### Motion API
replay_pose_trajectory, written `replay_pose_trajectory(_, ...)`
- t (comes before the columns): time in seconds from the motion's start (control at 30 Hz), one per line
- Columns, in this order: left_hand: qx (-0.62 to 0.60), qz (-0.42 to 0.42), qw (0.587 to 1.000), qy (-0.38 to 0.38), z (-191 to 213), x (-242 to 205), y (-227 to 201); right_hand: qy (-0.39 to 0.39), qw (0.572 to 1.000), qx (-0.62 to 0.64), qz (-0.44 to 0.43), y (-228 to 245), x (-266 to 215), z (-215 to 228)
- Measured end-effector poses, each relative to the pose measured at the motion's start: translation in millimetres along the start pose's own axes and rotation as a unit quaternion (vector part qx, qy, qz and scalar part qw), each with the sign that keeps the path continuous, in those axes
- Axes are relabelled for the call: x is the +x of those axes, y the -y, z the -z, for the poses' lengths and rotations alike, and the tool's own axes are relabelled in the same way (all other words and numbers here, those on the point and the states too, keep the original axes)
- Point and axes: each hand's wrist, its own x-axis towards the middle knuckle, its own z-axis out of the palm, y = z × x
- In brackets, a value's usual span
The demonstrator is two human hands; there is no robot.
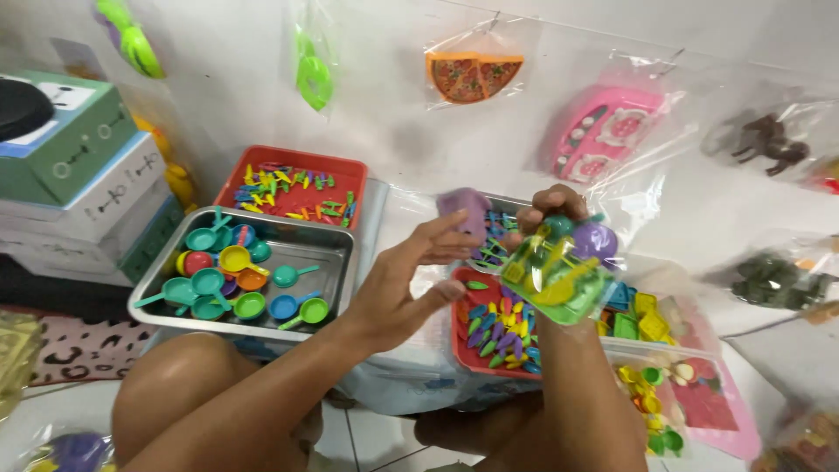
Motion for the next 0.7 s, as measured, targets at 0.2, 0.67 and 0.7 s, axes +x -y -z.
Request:
replay_pose_trajectory(0.2, 0.034, 0.038, 0.999, -0.009, 6, 2, 0, 0.043, 0.999, -0.004, 0.002, 18, -23, 21)
replay_pose_trajectory(0.67, -0.083, 0.174, 0.981, 0.012, 5, 2, 25, -0.322, 0.726, -0.608, 0.010, -17, -10, -6)
replay_pose_trajectory(0.7, -0.110, 0.191, 0.975, -0.012, 4, 2, 29, -0.328, 0.720, -0.611, 0.008, -23, -8, -13)
